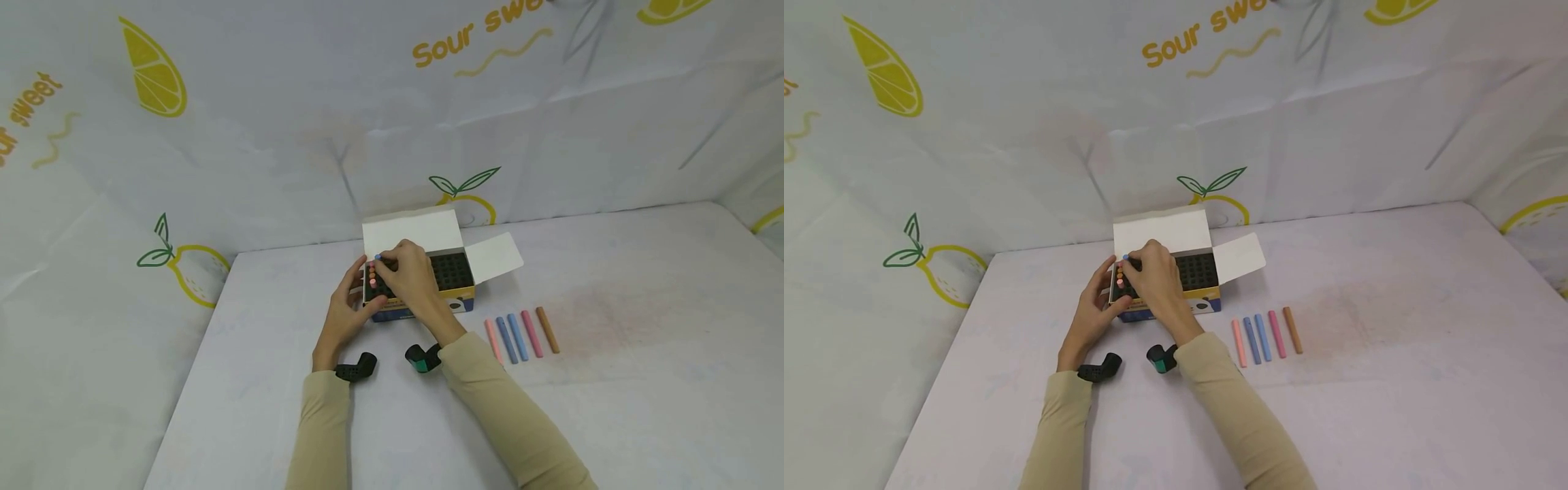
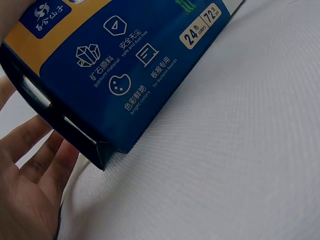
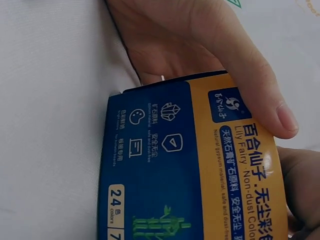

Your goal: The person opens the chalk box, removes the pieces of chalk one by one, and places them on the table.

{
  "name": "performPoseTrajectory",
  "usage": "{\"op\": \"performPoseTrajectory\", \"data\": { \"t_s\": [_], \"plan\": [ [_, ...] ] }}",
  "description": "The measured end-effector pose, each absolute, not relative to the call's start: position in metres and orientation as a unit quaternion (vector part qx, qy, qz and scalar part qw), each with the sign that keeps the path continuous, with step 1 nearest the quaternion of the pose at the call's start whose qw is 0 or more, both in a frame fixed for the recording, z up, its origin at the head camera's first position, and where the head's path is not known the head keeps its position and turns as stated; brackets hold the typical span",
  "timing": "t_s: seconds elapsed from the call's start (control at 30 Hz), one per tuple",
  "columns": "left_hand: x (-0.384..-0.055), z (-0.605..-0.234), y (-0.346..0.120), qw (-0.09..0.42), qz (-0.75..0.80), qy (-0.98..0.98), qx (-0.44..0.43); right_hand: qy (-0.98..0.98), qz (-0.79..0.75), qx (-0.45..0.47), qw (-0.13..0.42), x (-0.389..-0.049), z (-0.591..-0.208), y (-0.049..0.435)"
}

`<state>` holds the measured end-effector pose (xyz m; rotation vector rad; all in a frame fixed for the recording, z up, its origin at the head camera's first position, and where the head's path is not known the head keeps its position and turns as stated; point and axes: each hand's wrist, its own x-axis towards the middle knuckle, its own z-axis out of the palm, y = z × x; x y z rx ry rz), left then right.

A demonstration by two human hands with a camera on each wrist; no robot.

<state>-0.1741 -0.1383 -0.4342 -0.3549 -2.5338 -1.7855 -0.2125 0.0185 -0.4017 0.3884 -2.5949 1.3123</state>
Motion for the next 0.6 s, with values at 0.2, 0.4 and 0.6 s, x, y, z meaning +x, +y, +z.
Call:
{"op": "performPoseTrajectory", "data": {
  "t_s": [0.2, 0.4, 0.6],
  "plan": [
    [-0.174, -0.435, -0.139, 0.012, -0.573, -0.812, -0.115, -0.883, 0.440, 0.127, 0.104, -0.212, -0.401, 0.017],
    [-0.174, -0.435, -0.138, 0.009, -0.572, -0.813, -0.110, -0.871, 0.452, 0.128, 0.142, -0.212, -0.398, 0.017],
    [-0.179, -0.444, -0.141, 0.012, -0.576, -0.810, -0.108, -0.853, 0.469, 0.149, 0.174, -0.213, -0.391, 0.017]
  ]
}}
